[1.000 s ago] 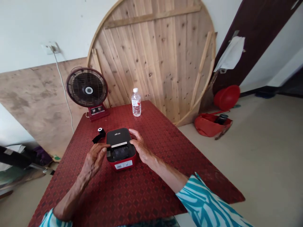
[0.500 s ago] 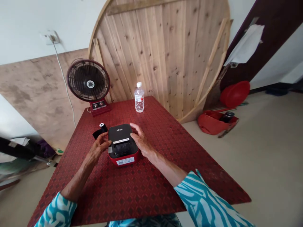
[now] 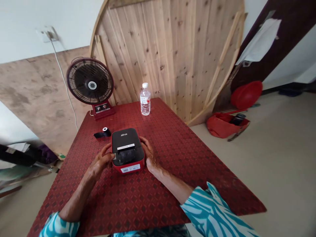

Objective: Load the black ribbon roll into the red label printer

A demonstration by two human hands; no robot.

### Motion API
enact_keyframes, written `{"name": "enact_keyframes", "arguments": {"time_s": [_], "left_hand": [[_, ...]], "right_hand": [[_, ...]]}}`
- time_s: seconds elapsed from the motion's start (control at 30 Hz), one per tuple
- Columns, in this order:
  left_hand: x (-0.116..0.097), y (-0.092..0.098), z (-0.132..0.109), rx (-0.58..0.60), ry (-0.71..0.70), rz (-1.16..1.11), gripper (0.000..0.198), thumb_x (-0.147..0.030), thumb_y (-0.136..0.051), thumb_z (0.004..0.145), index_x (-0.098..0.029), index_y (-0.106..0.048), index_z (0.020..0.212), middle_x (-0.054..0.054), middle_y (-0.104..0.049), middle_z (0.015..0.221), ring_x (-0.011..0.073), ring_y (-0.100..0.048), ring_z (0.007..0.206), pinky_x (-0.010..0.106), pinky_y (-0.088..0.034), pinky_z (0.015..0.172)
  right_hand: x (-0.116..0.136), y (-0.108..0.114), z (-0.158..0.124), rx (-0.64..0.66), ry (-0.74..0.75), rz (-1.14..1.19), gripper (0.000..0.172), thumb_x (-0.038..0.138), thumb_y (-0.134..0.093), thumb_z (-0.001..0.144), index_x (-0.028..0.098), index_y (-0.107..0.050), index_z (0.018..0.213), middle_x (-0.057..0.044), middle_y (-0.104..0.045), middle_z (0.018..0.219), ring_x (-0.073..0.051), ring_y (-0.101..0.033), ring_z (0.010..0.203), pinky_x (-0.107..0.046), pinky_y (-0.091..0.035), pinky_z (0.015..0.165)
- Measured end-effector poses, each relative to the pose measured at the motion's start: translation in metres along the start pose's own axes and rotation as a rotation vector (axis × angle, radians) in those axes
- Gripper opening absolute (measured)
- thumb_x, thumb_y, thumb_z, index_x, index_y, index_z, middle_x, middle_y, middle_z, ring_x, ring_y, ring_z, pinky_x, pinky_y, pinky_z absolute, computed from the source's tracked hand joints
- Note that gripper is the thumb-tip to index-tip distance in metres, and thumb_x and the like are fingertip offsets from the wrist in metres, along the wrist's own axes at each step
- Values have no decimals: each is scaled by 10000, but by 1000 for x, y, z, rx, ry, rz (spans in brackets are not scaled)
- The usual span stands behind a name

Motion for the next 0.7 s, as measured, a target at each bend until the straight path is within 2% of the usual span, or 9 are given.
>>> {"name": "enact_keyframes", "arguments": {"time_s": [0.27, 0.37, 0.57, 0.7], "left_hand": [[13, -3, 6, 33, 57, -189, 903, -348, -790, 631, -182, -398, 1428, -27, -633, 709, 77, -469, 452, 214, -340, 462], [12, -6, 7, 57, 39, -217, 893, -341, -796, 636, -194, -411, 1428, -25, -633, 693, 80, -478, 442, 210, -348, 454], [9, -7, 4, 16, -5, -228, 930, -357, -807, 633, -206, -393, 1452, 13, -674, 781, 100, -518, 504, 216, -343, 479], [-3, 3, -3, -36, -94, -98, 862, -437, -763, 710, -189, -396, 1449, -44, -578, 616, 91, -459, 472, 216, -318, 484]], "right_hand": [[3, 2, 0, 3, 22, -67, 368, 476, -528, 870, 279, -650, 1156, -23, -665, 1220, -236, -564, 1179, -390, -452, 987], [3, 3, 0, -6, 22, -62, 369, 477, -529, 868, 279, -651, 1155, -23, -666, 1210, -235, -561, 1179, -387, -453, 984], [10, -1, -2, 20, 24, -65, 356, 446, -507, 881, 276, -629, 1169, -33, -643, 1241, -236, -534, 1220, -407, -422, 1021], [14, -1, -2, 19, 45, -76, 361, 442, -502, 881, 262, -625, 1168, -42, -635, 1245, -236, -548, 1189, -414, -402, 1035]]}}
Point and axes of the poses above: each hand's wrist, its own z-axis towards the middle knuckle, its own y-axis out of the back of the hand, x = y × z, the point moved 10 cm from there along z, towards the middle knuckle
